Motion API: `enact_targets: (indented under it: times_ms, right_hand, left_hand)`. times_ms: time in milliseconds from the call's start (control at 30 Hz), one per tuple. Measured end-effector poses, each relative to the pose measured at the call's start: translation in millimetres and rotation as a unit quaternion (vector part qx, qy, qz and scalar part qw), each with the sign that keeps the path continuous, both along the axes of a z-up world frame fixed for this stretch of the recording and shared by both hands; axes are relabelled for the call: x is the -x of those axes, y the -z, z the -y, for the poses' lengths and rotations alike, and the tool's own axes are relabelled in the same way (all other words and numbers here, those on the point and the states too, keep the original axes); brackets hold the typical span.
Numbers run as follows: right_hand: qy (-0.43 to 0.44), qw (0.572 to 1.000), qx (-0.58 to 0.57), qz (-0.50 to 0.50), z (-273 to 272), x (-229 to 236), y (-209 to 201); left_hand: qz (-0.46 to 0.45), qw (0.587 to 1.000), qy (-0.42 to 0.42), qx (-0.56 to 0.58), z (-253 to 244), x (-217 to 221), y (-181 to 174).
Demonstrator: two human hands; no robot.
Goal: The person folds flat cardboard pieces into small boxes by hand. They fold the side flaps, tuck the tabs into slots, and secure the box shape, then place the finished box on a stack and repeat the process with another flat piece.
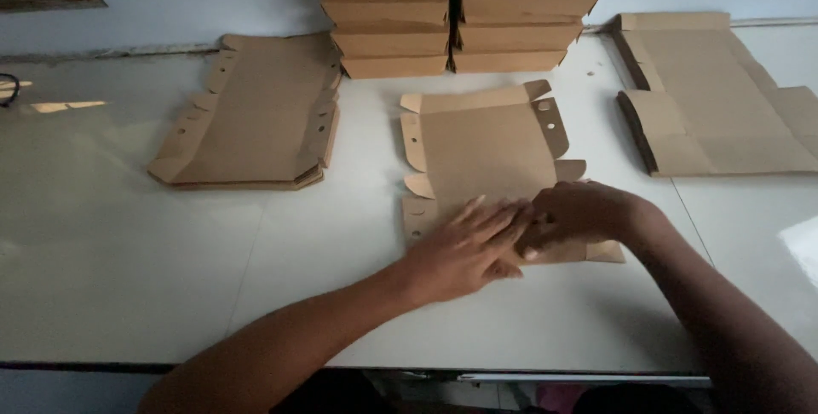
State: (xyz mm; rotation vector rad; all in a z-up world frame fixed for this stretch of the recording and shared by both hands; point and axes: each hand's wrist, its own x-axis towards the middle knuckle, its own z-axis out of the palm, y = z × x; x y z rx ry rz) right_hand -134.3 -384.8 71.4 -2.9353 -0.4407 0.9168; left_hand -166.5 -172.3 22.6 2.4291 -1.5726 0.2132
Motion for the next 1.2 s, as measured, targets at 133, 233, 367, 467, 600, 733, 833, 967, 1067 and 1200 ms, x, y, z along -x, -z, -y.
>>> enact_targets:
  times_ms: [133,233,367,467,600,733,833,967,1067,1200]
  right_hand:
    - [0.005,0.993,0.08,0.083,-4.2,8.3,2.6]
    - [0.002,0.974,0.168,0.154,6.5,5.4,3.7]
    - [0.058,0.971,0.2,0.118,20.7,1.9,-7.0]
    - [0.059,0.972,0.212,0.085,31.5,-13.3,-1.9]
    - [0.006,0.975,0.221,0.035,31.1,-39.0,8.9]
    - [-0.003,0.985,0.164,0.047,49.9,-38.6,18.5]
    - [0.0,0.994,0.1,0.031,49.6,-27.9,11.2]
    - [0.021,0.994,0.11,0.013,53.1,-28.5,16.3]
    - [-0.02,0.999,0.035,0.019,49.8,-26.4,20.9]
    - [-0.036,0.989,-0.14,-0.03,-15.6,19.9,-36.6]
  left_hand:
    - [-0.026,1.0,0.005,-0.013,0.3,-21.2,38.0]
    - [0.068,0.995,-0.012,0.068,-1.1,-25.9,41.0]
    - [-0.091,0.98,-0.03,-0.173,-14.1,-29.6,-14.1]
    - [-0.117,0.962,-0.042,-0.243,-24.1,-38.7,-17.4]
    - [-0.18,0.954,-0.03,-0.238,-29.4,-47.0,-24.6]
    - [-0.107,0.983,0.011,-0.148,-31.4,-59.4,-15.6]
    - [-0.028,0.998,0.014,-0.054,-38.4,-64.4,-11.0]
    - [-0.202,0.953,-0.103,-0.202,-35.9,-48.1,-23.2]
    - [-0.271,0.919,-0.123,-0.258,-33.4,-41.3,-30.3]
    - [-0.206,0.942,-0.103,-0.243,-32.7,-50.6,-15.9]
